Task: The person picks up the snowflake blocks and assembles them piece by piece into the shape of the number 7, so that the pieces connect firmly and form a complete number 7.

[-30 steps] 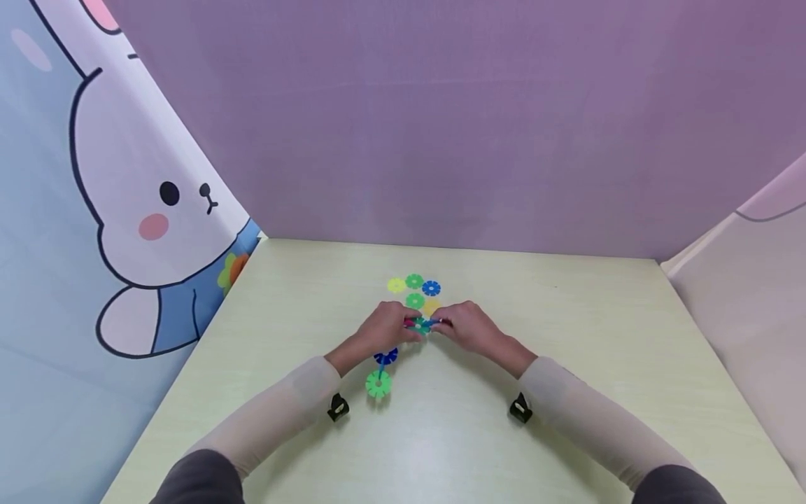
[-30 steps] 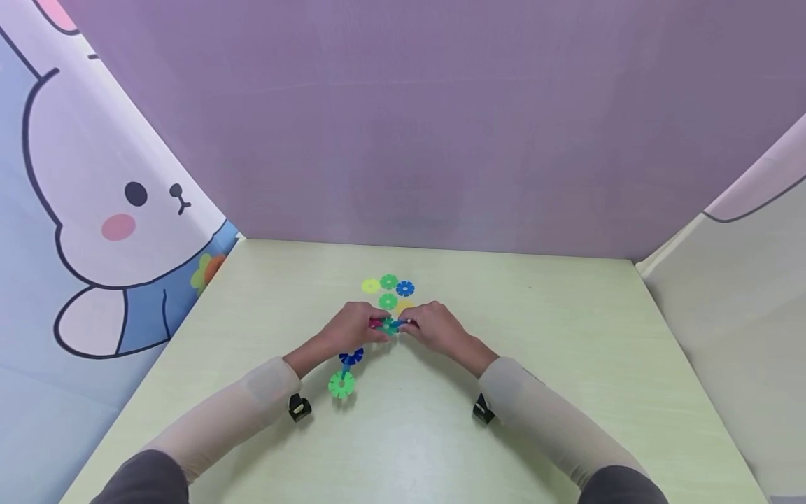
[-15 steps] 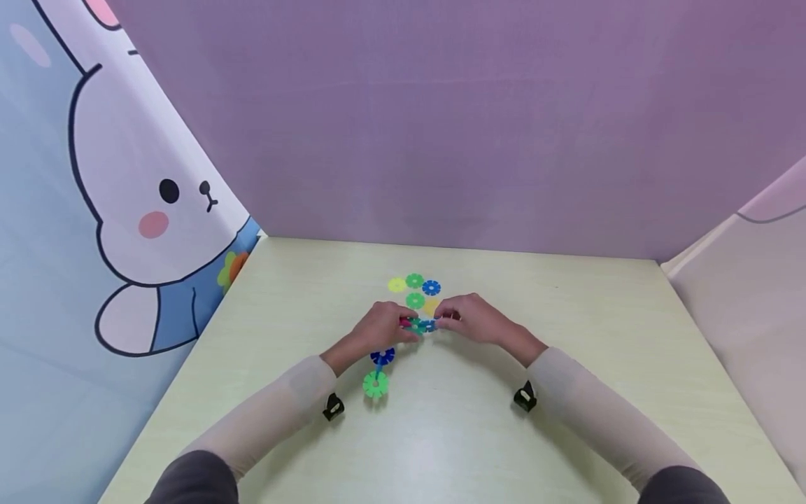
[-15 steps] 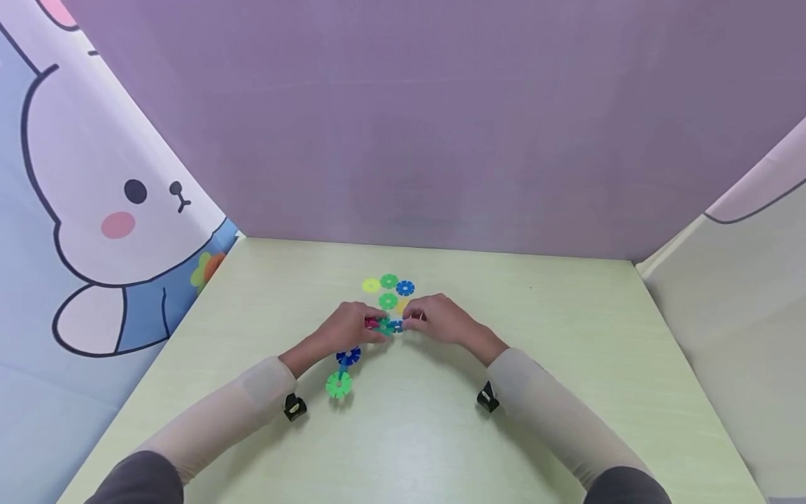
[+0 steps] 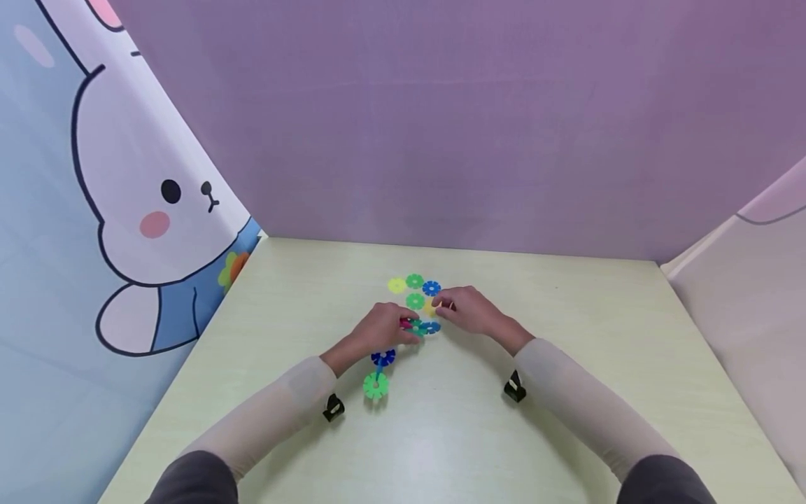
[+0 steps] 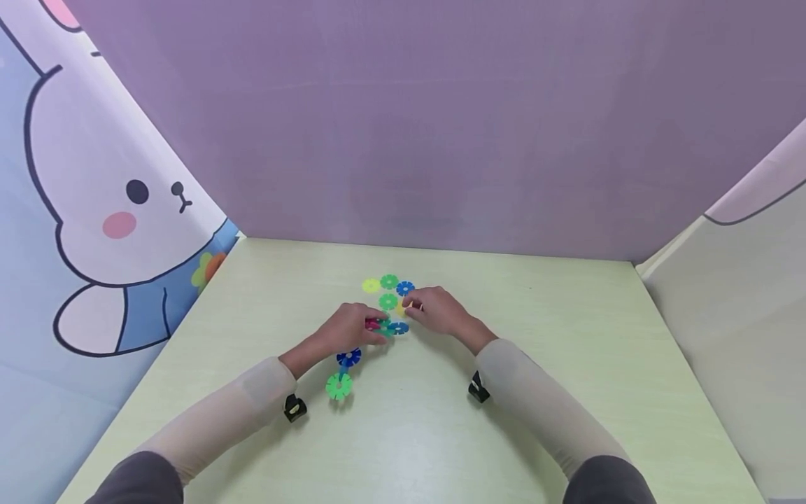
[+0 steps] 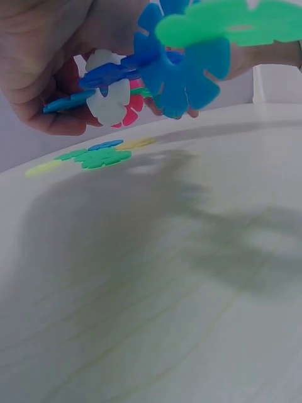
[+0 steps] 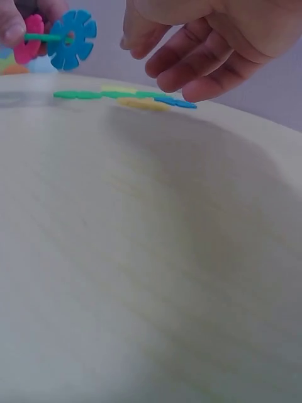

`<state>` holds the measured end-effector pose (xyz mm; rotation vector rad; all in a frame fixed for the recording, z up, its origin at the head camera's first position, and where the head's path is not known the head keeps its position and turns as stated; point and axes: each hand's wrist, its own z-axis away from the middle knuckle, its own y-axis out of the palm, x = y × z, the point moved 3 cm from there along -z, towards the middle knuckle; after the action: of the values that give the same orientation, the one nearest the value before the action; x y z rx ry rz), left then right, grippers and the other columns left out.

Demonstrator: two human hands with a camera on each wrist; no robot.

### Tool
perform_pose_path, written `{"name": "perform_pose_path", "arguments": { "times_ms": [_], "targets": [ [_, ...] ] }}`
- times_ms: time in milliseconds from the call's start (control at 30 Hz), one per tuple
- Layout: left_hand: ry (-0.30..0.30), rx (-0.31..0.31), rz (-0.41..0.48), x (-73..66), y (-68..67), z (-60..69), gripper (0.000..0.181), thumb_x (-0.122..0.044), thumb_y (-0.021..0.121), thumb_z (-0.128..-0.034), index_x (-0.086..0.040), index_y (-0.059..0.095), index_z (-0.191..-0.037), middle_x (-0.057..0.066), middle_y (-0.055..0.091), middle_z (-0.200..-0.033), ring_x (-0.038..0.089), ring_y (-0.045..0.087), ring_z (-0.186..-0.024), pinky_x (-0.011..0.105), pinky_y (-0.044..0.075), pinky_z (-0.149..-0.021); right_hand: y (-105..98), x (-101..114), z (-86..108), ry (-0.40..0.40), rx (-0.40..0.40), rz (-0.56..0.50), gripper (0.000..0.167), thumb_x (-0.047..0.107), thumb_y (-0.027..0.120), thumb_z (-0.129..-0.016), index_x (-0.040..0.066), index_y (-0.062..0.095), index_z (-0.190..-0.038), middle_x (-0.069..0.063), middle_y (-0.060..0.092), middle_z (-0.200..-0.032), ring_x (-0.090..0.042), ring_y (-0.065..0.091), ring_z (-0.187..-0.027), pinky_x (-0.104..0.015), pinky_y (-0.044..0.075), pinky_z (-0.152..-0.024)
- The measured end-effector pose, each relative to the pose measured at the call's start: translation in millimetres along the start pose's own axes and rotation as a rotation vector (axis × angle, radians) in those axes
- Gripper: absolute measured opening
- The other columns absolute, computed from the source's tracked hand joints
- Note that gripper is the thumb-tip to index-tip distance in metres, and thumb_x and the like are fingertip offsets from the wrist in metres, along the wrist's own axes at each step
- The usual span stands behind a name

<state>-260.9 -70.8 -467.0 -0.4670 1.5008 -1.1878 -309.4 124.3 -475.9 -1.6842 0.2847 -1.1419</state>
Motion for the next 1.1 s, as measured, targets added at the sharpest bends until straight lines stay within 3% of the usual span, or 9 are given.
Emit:
{"name": "perform_pose_path", "arguments": {
  "times_ms": [400, 767, 1100],
  "targets": [
    [-0.026, 0.010, 0.003, -1.3, -0.3, -0.9, 0.042, -0.029, 0.084, -0.0855, -0.017, 0.074, -0.124, -0.002, 0.078, -0.101, 0.007, 0.059, -0.076, 0.023, 0.053, -0.073, 8, -11, -17.7, 0.079, 0.021, 0.076, 0.027, 0.020, 0.070, -0.097, 0.010, 0.071, -0.123, -0.004, 0.074, -0.094, -0.013, 0.061, -0.078, -0.030, 0.054, -0.074],
    [-0.027, 0.012, 0.004, -3.3, -0.6, -1.5, 0.043, -0.029, 0.085, -0.0848, -0.017, 0.074, -0.125, -0.005, 0.076, -0.092, 0.008, 0.056, -0.073, 0.021, 0.048, -0.067, 14, -17, -22.4, 0.110, 0.039, 0.100, 0.036, 0.020, 0.072, -0.094, 0.007, 0.069, -0.128, -0.004, 0.073, -0.090, -0.013, 0.061, -0.076, -0.032, 0.054, -0.075],
    [-0.041, 0.018, 0.012, -4.0, -0.6, -1.3, 0.044, -0.029, 0.084, -0.0853, -0.016, 0.074, -0.126, -0.002, 0.078, -0.097, 0.009, 0.057, -0.073, 0.021, 0.049, -0.067, 15, -16, -23.8, 0.154, 0.054, 0.100, 0.038, 0.021, 0.073, -0.094, 0.007, 0.069, -0.129, -0.004, 0.072, -0.093, -0.014, 0.058, -0.077, -0.031, 0.051, -0.076]
  ]
}}
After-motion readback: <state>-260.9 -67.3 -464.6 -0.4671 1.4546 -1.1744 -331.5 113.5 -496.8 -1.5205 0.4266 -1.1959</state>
